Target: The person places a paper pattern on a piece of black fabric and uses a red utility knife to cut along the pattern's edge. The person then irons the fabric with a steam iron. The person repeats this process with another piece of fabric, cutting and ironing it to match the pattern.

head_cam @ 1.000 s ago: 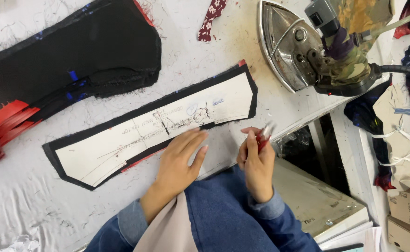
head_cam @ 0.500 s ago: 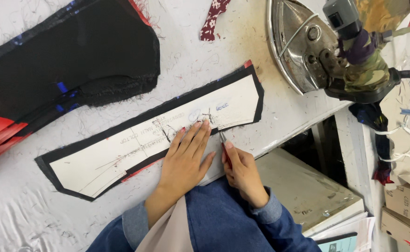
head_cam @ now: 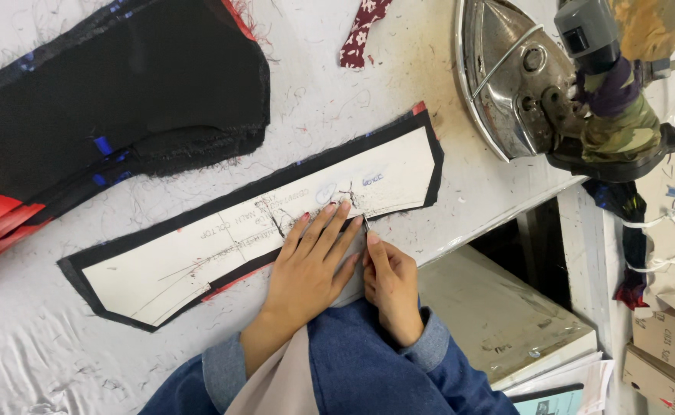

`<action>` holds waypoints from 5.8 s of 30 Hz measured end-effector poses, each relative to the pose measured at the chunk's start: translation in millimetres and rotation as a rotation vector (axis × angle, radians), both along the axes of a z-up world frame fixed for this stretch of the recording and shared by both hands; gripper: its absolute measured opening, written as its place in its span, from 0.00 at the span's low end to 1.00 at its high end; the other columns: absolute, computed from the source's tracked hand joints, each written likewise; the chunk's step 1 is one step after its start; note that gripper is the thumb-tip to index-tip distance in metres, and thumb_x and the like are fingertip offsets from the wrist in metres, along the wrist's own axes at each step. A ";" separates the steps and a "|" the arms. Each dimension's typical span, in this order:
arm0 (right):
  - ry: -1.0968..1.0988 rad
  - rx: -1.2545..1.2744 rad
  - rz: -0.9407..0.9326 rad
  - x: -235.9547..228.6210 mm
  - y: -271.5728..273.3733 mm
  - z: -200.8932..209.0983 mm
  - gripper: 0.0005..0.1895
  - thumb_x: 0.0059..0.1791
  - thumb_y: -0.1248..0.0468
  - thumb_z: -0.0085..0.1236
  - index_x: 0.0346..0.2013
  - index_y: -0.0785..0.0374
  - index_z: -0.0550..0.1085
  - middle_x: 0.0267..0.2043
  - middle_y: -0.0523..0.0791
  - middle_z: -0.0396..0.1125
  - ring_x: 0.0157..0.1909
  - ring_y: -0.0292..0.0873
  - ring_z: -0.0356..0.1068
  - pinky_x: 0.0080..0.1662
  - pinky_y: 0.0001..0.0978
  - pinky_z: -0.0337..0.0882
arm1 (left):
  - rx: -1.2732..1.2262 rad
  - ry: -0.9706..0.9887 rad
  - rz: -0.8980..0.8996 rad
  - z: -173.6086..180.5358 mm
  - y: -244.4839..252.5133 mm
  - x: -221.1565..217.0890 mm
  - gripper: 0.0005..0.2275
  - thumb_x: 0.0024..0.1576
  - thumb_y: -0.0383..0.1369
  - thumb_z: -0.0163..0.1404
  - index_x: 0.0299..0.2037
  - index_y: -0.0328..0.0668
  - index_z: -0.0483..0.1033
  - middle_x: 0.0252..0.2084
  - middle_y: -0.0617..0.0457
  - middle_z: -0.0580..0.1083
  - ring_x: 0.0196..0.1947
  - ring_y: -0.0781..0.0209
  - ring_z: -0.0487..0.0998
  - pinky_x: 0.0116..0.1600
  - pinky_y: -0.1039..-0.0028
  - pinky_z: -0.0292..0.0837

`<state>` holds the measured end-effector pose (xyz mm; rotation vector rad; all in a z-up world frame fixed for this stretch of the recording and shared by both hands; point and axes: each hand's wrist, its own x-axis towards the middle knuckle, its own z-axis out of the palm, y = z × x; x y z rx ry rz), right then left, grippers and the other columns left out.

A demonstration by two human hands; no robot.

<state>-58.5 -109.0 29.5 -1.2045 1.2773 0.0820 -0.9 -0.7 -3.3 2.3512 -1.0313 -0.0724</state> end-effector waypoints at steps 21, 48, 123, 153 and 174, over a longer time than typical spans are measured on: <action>-0.046 0.120 0.066 -33.6 10.2 37.0 0.20 0.52 0.53 0.36 0.36 0.68 0.66 0.12 0.44 0.49 0.08 0.33 0.40 0.12 0.23 0.41 | -0.334 0.228 -0.518 14.9 41.9 -18.9 0.12 0.57 0.26 0.45 0.50 0.31 0.71 0.54 0.41 0.69 0.54 0.49 0.69 0.63 0.60 0.57; 0.023 -0.005 0.427 -13.3 176.8 -7.2 0.26 0.54 0.52 0.38 0.17 0.64 0.67 0.06 0.42 0.50 0.08 0.34 0.49 0.16 0.19 0.49 | -0.093 -0.157 0.289 -0.3 191.9 -16.1 0.17 0.55 0.38 0.50 0.50 0.36 0.72 0.58 0.50 0.68 0.58 0.56 0.67 0.63 0.70 0.58; -0.417 -1.151 1.094 -11.7 73.1 8.1 0.07 0.45 0.68 0.54 0.37 0.58 0.75 0.35 0.47 0.68 0.41 0.52 0.67 0.42 0.37 0.64 | -0.412 0.005 0.600 41.0 183.8 1.0 0.11 0.52 0.19 0.46 0.41 0.41 0.76 0.38 0.53 0.73 0.40 0.52 0.73 0.49 0.65 0.67; 0.005 -1.270 1.137 124.1 -249.7 82.4 0.25 0.58 0.46 0.32 0.40 0.67 0.62 0.29 0.48 0.69 0.33 0.65 0.66 0.32 0.55 0.60 | 0.099 0.638 0.494 26.5 -8.7 51.6 0.09 0.38 0.46 0.62 0.17 0.61 0.75 0.16 0.73 0.68 0.31 0.71 0.62 0.31 0.77 0.60; -0.576 -1.292 1.943 53.3 -96.1 92.0 0.27 0.45 0.40 0.49 0.44 0.58 0.68 0.20 0.42 0.63 0.17 0.44 0.65 0.19 0.37 0.61 | -0.013 0.670 0.426 40.7 5.0 58.4 0.06 0.56 0.39 0.45 0.33 0.53 0.75 0.28 0.63 0.71 0.34 0.62 0.69 0.34 0.68 0.65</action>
